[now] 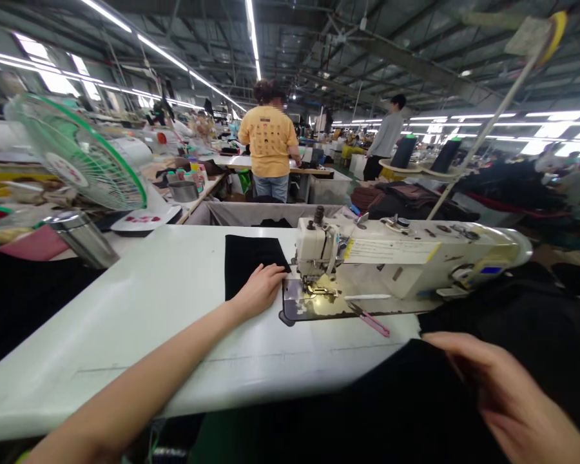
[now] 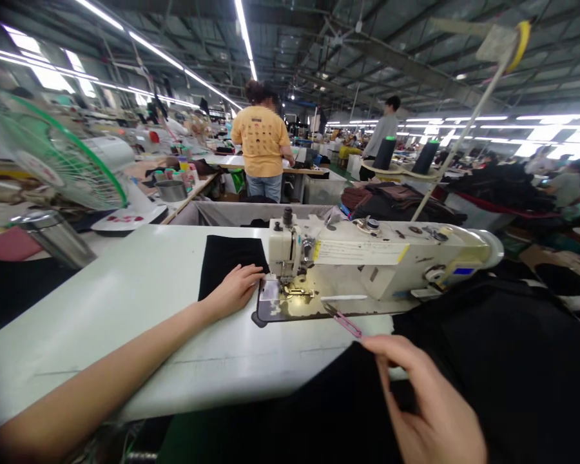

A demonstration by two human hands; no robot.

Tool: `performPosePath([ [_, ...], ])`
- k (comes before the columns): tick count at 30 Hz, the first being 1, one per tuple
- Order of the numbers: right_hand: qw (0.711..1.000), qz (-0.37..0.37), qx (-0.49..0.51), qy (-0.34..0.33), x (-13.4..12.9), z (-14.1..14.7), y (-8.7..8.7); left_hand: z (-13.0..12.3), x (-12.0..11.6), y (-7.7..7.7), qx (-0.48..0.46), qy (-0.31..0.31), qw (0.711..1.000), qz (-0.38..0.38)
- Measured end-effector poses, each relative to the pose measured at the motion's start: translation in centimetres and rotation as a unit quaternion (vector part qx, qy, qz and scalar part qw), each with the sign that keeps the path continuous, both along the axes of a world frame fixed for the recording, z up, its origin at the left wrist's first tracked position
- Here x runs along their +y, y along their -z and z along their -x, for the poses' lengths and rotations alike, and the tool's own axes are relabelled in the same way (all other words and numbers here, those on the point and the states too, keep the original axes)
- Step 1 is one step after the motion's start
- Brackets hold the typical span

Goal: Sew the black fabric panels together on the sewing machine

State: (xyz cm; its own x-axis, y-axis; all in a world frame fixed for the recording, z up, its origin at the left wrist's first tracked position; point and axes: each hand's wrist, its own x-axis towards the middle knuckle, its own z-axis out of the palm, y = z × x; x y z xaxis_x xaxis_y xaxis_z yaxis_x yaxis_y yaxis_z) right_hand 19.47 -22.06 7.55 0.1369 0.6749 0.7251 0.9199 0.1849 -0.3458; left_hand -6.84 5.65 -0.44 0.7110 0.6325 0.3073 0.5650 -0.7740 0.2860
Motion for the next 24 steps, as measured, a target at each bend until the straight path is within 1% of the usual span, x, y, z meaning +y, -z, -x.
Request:
performPosePath([
  [1,0.998,0.031,0.029,-0.04,1.3,1.1,0.3,0.0,-1.5,-0.6,-0.011,0.008,1.0,0.007],
  [2,0.992,0.067,0.072,-0.082,2.5,2.3,0.7,-0.1,-3.3,-1.3,-0.032,0.027,0.999,0.032],
  [3,0.979,0.105,0.125,-0.124,3.5,3.5,1.1,-0.3,-5.4,-1.9,-0.053,0.056,0.995,0.065],
  [4,0.959,0.143,0.183,-0.165,4.5,4.7,1.5,-0.6,-7.4,-2.6,-0.105,0.105,0.978,0.147],
  [5,0.933,0.176,0.238,-0.203,5.3,5.7,1.9,-0.8,-9.3,-3.1,-0.147,0.154,0.95,0.23],
  [6,0.904,0.204,0.286,-0.242,6.0,6.6,2.3,-1.0,-11.0,-3.5,-0.189,0.187,0.915,0.304],
  [7,0.877,0.221,0.329,-0.273,6.7,7.3,2.6,-1.2,-12.2,-3.8,-0.231,0.2,0.878,0.368],
  [8,0.856,0.225,0.365,-0.29,7.2,7.8,2.9,-1.4,-13.1,-3.8,-0.262,0.19,0.852,0.411],
  [9,0.847,0.213,0.392,-0.29,7.7,8.2,3.2,-1.5,-13.5,-3.7,-0.285,0.163,0.836,0.44],
  [10,0.847,0.19,0.413,-0.277,8.0,8.4,3.4,-1.6,-13.6,-3.5,-0.297,0.124,0.829,0.458],
  [11,0.849,0.168,0.43,-0.257,8.2,8.6,3.7,-1.7,-13.3,-3.3,-0.297,0.088,0.83,0.464],
  [12,0.847,0.15,0.45,-0.239,8.4,8.6,4.0,-1.7,-12.7,-3.0,-0.283,0.061,0.842,0.455],
  [13,0.838,0.134,0.477,-0.227,8.5,8.6,4.3,-1.7,-11.8,-2.9,-0.255,0.046,0.866,0.427],
  [15,0.796,0.111,0.549,-0.229,8.5,8.5,5.2,-1.7,-9.5,-2.7,-0.185,0.039,0.924,0.333],
  [16,0.774,0.103,0.578,-0.237,8.6,8.4,5.7,-1.7,-8.2,-2.7,-0.153,0.039,0.946,0.282],
  [17,0.764,0.102,0.589,-0.242,8.7,8.4,6.2,-1.7,-6.8,-2.7,-0.125,0.033,0.963,0.236],
  [18,0.78,0.109,0.568,-0.239,8.9,8.4,6.8,-1.8,-5.4,-2.6,-0.107,0.02,0.974,0.199],
  [19,0.814,0.125,0.519,-0.227,9.2,8.5,7.5,-1.8,-4.0,-2.5,-0.097,0.001,0.981,0.17],
  [21,0.893,0.154,0.379,-0.188,10.4,8.8,8.6,-2.0,-1.5,-2.0,-0.085,-0.044,0.988,0.119],
  [22,0.92,0.161,0.313,-0.172,11.2,9.2,9.0,-2.2,-0.5,-1.7,-0.078,-0.068,0.99,0.095],
  [23,0.938,0.163,0.259,-0.164,12.1,9.6,9.3,-2.3,0.4,-1.3,-0.069,-0.09,0.991,0.074],
  [24,0.947,0.162,0.221,-0.165,13.1,10.1,9.6,-2.5,1.2,-1.0,-0.058,-0.109,0.991,0.059],
])
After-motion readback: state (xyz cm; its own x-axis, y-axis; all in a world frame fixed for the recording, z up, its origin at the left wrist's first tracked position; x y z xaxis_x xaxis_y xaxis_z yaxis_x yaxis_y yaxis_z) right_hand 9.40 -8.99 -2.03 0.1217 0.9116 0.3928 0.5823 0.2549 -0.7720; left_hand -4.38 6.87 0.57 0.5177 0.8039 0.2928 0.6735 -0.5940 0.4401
